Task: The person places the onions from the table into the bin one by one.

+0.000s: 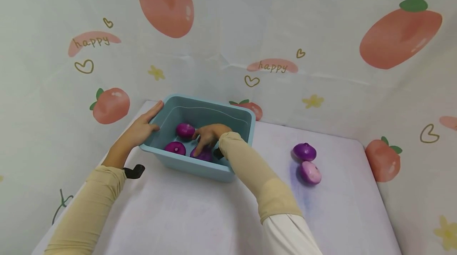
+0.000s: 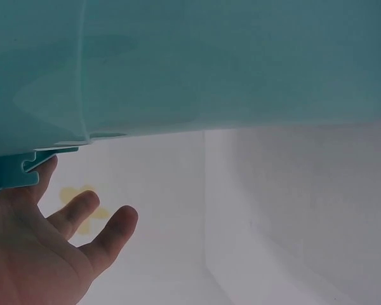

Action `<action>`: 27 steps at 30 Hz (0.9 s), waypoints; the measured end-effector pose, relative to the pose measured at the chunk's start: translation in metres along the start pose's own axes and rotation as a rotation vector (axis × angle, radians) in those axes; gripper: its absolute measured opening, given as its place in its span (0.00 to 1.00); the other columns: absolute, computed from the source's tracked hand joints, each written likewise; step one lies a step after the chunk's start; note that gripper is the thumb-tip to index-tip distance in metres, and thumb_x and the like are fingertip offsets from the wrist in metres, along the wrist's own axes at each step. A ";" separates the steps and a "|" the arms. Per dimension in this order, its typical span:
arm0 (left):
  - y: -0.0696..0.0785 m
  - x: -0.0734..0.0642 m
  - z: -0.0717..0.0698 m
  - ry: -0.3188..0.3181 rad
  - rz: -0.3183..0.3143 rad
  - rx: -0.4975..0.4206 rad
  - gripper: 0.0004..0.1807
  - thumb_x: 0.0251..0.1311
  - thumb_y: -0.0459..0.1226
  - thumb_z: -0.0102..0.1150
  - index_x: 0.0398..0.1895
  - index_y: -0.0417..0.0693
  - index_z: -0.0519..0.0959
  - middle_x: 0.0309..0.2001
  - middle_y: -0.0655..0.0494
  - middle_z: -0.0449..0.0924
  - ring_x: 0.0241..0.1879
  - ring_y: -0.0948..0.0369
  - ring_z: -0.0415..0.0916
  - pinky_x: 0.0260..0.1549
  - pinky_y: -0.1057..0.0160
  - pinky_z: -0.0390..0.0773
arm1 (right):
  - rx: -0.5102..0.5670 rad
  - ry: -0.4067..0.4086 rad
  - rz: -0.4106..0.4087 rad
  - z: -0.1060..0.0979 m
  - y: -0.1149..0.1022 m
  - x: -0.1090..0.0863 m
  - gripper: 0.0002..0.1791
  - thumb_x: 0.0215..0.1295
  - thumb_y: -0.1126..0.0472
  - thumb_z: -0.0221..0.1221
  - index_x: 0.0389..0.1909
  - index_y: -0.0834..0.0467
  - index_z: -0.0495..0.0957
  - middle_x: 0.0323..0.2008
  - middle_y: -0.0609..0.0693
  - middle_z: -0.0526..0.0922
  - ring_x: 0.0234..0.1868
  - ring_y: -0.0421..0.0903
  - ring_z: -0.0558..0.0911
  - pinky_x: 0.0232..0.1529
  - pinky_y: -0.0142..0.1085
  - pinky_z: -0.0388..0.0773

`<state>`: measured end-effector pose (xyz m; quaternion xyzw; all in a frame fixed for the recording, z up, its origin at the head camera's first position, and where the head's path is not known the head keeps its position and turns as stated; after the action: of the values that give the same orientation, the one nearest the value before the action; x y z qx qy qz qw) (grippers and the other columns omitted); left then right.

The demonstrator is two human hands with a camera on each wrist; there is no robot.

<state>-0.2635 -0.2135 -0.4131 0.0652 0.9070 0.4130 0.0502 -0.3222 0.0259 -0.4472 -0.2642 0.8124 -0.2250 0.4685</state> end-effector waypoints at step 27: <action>0.000 -0.002 0.001 0.008 0.008 0.010 0.43 0.65 0.29 0.42 0.83 0.60 0.46 0.84 0.59 0.39 0.83 0.43 0.37 0.75 0.28 0.46 | 0.032 0.415 -0.302 -0.030 -0.012 -0.092 0.40 0.64 0.45 0.66 0.74 0.50 0.64 0.73 0.52 0.71 0.74 0.56 0.70 0.73 0.51 0.70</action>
<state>-0.2616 -0.2126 -0.4134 0.0673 0.9089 0.4091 0.0449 -0.3072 0.0792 -0.3668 -0.3231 0.8389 -0.3546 0.2570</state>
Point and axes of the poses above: each hand's wrist, its own x-axis towards the middle knuckle, its own z-axis out of the palm, y = z × x, the point moved 2 cm from there along x, towards the middle knuckle
